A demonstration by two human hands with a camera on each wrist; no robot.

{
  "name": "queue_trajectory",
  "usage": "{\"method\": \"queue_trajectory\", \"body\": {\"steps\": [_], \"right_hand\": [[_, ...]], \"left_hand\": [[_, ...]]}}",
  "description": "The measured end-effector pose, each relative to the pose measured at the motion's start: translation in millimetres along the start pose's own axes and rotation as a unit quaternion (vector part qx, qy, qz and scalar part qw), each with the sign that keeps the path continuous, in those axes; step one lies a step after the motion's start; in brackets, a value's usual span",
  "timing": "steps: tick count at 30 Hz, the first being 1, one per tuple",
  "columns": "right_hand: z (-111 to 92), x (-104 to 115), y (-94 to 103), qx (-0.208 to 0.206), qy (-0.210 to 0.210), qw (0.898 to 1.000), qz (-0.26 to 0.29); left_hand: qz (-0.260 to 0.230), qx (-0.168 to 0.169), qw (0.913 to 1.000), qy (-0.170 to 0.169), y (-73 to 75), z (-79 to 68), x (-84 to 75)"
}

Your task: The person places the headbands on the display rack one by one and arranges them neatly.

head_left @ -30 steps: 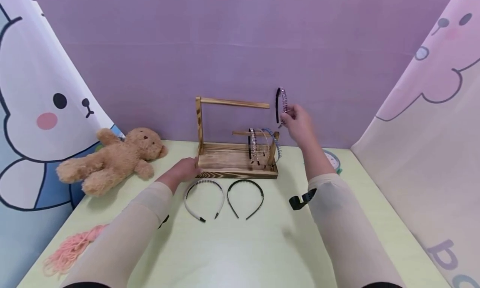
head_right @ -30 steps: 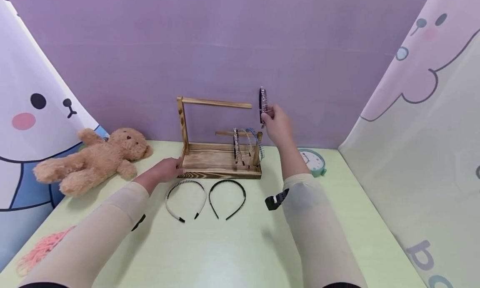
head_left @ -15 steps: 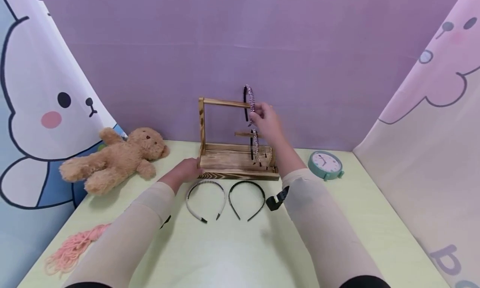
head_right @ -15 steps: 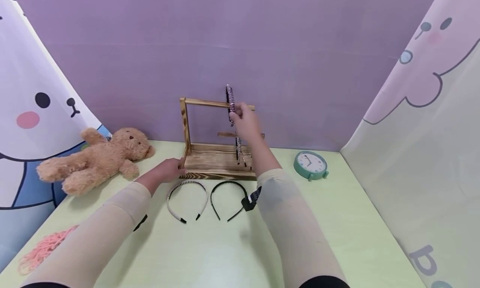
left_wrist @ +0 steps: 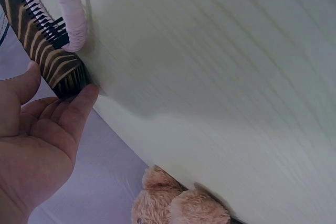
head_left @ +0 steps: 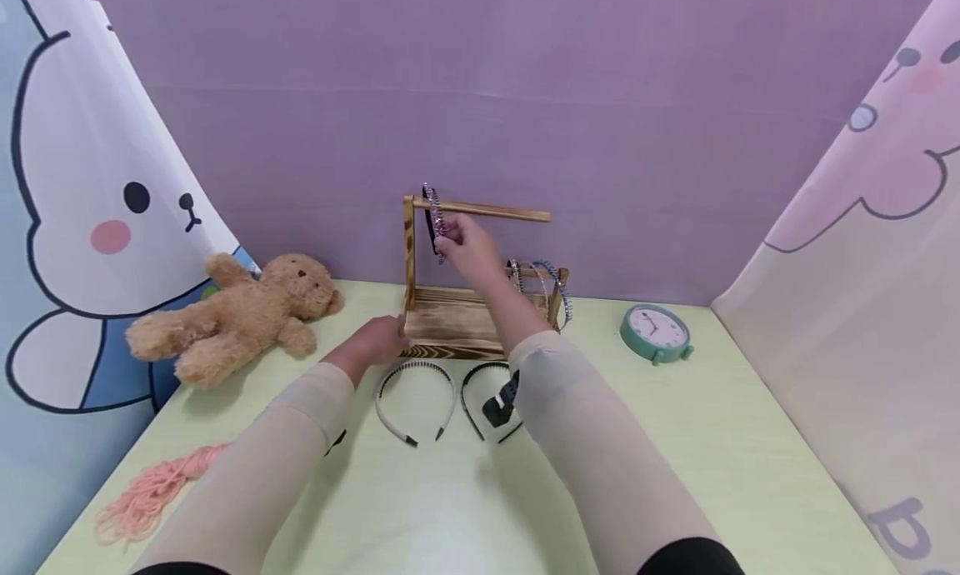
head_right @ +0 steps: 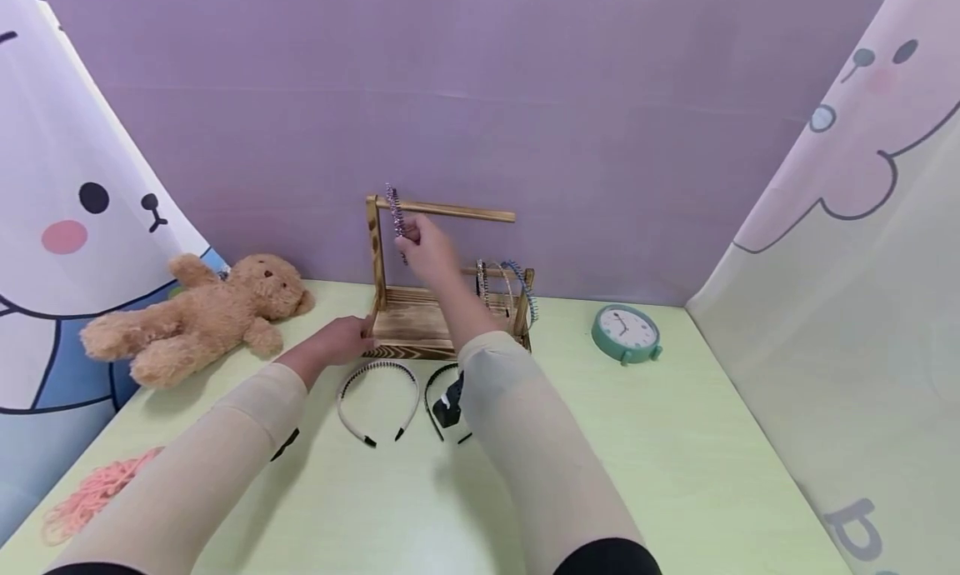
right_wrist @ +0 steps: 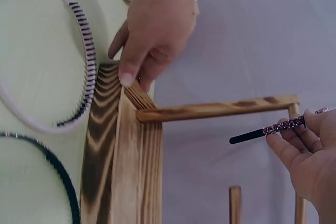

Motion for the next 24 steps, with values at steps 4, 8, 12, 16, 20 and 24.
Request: {"method": "queue_trajectory", "body": {"steps": [4, 8, 12, 16, 20, 24], "right_hand": [[1.2, -7.6, -11.7, 0.015, -0.032, 0.999, 0.029], [0.0, -12.4, -17.3, 0.028, -0.049, 0.998, 0.031], [-2.4, -16.6, -20.8, 0.047, -0.055, 0.997, 0.033], [-5.2, -20.1, -20.8, 0.062, -0.046, 0.997, 0.022], [-9.4, -20.4, -15.8, 0.066, -0.031, 0.997, -0.01], [-17.6, -18.9, -6.9, 0.063, -0.02, 0.996, -0.061]], "left_hand": [[-0.005, -0.001, 1.0, -0.004, -1.2, -0.7, -2.9], [-0.007, 0.001, 1.0, 0.0, -2.1, -0.3, -3.3], [-0.007, 0.001, 1.0, 0.001, -1.7, 0.7, -3.4], [-0.01, 0.004, 0.9999, 0.006, -1.8, 1.3, -2.5], [-0.008, 0.004, 0.9999, 0.009, -0.5, 0.4, -1.7], [-0.006, 0.001, 0.9999, 0.012, 2.3, -2.8, -0.6]]}}
Point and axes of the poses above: each hand's wrist, its own z-axis towards the middle knuckle, its own y-axis out of the back of the hand, x = y × z, the point moved 8 cm from there along z, towards the middle knuckle, and after that the axes turned 6 degrees about -x, right-handed, at the moved point
